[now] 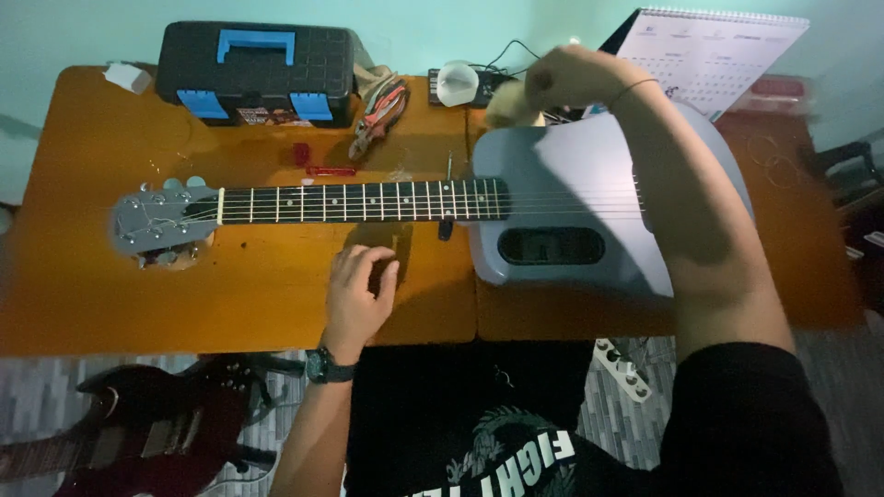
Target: The person installs a new string on a silver acoustic guitar. They thread the string through the bridge, wind it onto the tuning peg, trim the excess with a red tool, and wipe the fretboard and body with a cloth.
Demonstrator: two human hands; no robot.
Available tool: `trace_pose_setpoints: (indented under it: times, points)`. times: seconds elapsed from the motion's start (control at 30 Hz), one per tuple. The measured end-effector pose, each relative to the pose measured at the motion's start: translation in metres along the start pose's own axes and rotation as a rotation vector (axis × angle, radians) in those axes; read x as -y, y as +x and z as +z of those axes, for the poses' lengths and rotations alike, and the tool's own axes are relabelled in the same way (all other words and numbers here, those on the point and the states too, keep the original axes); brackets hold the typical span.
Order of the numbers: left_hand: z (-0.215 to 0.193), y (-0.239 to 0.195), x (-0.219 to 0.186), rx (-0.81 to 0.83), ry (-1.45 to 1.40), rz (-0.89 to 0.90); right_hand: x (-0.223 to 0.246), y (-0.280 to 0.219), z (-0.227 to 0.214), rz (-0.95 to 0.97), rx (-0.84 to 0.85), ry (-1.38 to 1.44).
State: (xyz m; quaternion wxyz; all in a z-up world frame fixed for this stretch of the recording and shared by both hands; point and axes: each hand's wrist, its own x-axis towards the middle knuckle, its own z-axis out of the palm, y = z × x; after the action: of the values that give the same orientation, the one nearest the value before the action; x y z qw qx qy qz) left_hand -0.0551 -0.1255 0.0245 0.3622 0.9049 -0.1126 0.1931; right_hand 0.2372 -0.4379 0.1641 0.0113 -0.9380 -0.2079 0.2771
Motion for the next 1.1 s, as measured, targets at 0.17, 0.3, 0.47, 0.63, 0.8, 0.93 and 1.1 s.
trace_pose_setpoints:
  times: [0.17, 0.3, 0.47, 0.63, 0.8, 0.93, 1.1]
  points:
    - [-0.008, 0.024, -0.032, -0.205, -0.205, 0.112, 0.037, -0.084, -0.008, -0.286, -0.483, 0.576]
    - [-0.013, 0.065, -0.077, -0.212, -0.465, 0.023, 0.055, -0.119, 0.027, -0.799, -0.341, 1.087]
    - [0.006, 0.08, -0.104, 0.133, -1.366, -0.084, 0.098, -0.175, 0.074, -0.822, -0.396, 1.045]
    - [0.002, 0.065, -0.097, 0.076, -1.005, -0.119, 0.089, -0.182, 0.124, -0.717, -0.651, 0.97]
    - [-0.004, 0.058, -0.097, 0.02, -0.783, -0.061, 0.089, -0.186, 0.141, -0.649, -0.766, 0.996]
    - [0.006, 0.053, -0.102, 0.224, -1.134, -0.087, 0.105, -0.209, 0.126, -0.603, -0.684, 1.088]
    - [0.018, 0.054, -0.105, 0.462, -1.478, -0.172, 0.118, -0.218, 0.087, -0.643, -0.443, 0.988]
